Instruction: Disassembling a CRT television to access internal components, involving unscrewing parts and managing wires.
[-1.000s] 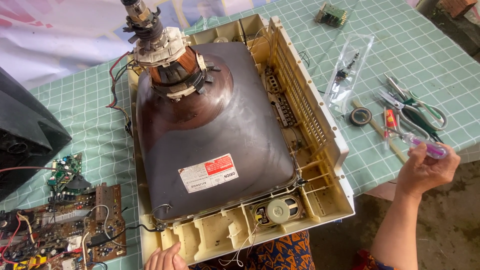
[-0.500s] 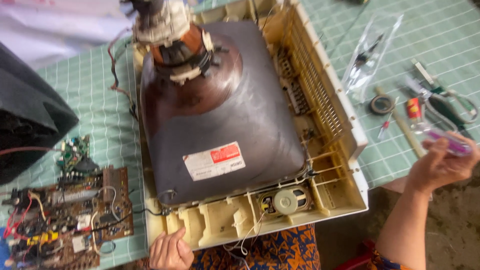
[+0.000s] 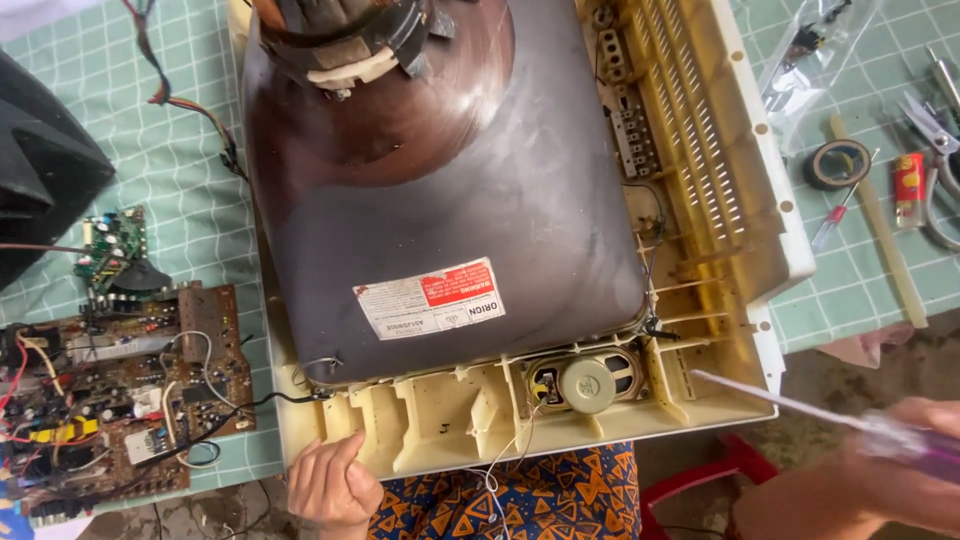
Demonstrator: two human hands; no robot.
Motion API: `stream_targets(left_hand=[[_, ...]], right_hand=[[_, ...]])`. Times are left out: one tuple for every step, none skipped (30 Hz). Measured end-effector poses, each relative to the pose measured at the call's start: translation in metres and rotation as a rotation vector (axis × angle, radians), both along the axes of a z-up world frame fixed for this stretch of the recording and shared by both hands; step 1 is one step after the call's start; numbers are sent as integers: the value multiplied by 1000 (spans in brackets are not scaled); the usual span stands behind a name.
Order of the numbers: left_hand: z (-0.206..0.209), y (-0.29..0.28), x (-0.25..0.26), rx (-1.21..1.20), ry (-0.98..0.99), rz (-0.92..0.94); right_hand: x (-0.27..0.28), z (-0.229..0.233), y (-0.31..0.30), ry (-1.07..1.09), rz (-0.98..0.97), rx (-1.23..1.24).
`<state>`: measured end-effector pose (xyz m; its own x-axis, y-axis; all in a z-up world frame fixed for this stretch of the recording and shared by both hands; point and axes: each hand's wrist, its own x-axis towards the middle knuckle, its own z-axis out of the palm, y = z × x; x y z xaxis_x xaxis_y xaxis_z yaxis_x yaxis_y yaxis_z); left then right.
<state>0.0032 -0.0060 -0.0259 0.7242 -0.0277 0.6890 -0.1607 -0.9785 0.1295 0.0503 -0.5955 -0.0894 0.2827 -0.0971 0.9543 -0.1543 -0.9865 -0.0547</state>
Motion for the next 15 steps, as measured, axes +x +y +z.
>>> stream_targets(left_hand=[[0,-1,1,-14,4,1],[0,-1,-1,-20,10,-1],[1,-2,-2,-17,47,12],[3,-2,-3,-11,82,22],[1,-1,-7,-14,87,17],[0,1,-11,-20,158,45],[-2,3,-15,-26,229,73],[-6,5,-16,-24,233,67],[-10,8,-16,-23,212,57],[-14,10,-18,-21,195,48],[-15,8,-19,-19,203,44],[-17,6,-20,-41,208,81],[-18,3,-20,-62,212,119],[-19,1,-21,-63,217,116],[-21,-2,-22,-68,220,149]], right_hand=[[16,28,34,-45,430,96],[32,51,58,-37,428,91],[47,73,82,-182,498,155],[63,95,107,-326,570,227],[65,93,114,-321,566,224],[68,90,121,-322,611,346],[70,88,128,-319,657,469],[68,87,125,-317,651,471],[66,85,122,-212,708,346],[63,83,119,-100,766,227],[57,71,119,-93,760,231],[51,59,117,-169,802,584],[45,48,116,-232,835,942],[43,48,115,-228,830,942],[40,48,113,-172,885,955]])
